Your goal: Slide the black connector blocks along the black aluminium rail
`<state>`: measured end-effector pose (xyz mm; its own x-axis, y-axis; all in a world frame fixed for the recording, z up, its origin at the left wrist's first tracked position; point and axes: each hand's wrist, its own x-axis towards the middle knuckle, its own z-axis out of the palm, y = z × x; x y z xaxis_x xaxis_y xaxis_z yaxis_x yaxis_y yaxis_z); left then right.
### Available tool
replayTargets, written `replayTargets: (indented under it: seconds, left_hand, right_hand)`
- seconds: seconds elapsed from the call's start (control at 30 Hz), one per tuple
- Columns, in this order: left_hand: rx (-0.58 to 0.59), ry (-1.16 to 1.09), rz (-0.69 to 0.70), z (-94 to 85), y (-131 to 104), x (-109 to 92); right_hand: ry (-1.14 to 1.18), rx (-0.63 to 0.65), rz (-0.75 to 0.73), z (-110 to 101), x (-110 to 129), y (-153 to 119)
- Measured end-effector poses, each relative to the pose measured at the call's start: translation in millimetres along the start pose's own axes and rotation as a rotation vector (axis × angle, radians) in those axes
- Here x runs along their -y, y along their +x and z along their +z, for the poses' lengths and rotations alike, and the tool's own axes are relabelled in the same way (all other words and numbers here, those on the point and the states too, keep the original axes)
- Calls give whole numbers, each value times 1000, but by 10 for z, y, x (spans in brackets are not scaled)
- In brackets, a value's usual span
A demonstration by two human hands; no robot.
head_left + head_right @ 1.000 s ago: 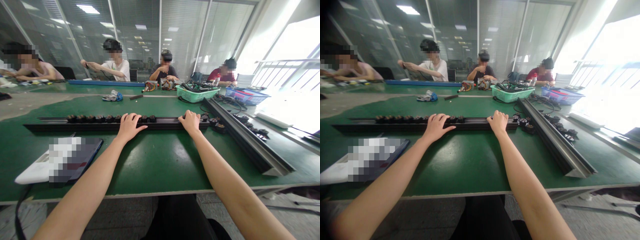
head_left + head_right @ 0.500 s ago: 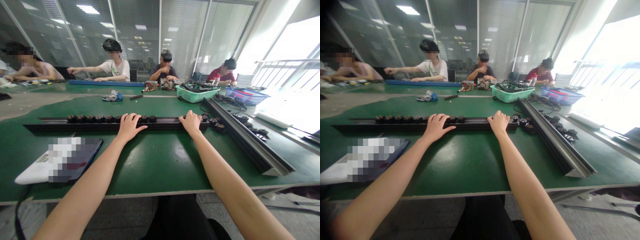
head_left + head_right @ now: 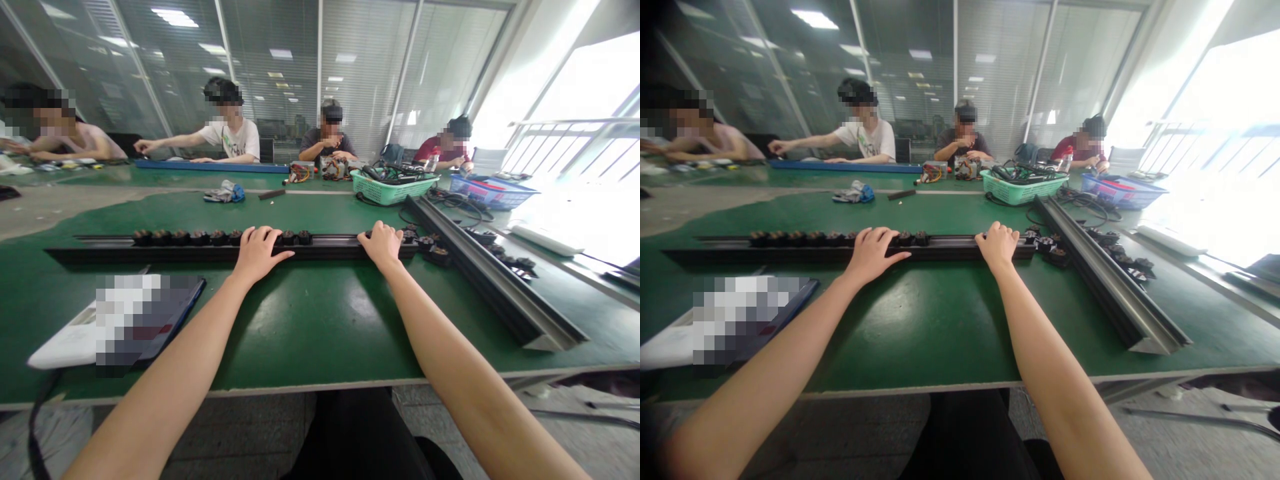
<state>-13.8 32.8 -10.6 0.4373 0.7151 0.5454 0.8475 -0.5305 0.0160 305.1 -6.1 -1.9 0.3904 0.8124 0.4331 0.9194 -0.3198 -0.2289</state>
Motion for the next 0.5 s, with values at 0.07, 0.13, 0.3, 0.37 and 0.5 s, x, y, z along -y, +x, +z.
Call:
replayTargets:
  seconds: [0.07, 0.13, 0.3, 0.37, 0.5]
  left_hand:
    - [-5, -4, 3, 11, 1, 8]
    - [-6, -3, 5, 18, 3, 13]
    - [-2, 7, 4, 7, 4, 3]
    - [0, 4, 0, -2, 2, -6]
    - [1, -4, -4, -10, -1, -15]
  right_hand:
    - [5, 1, -1, 5, -6, 2]
    - [13, 9, 4, 8, -11, 5]
    - [41, 42, 16, -3, -12, 13]
    - [49, 46, 21, -9, -13, 17]
    - [45, 43, 30, -8, -18, 22]
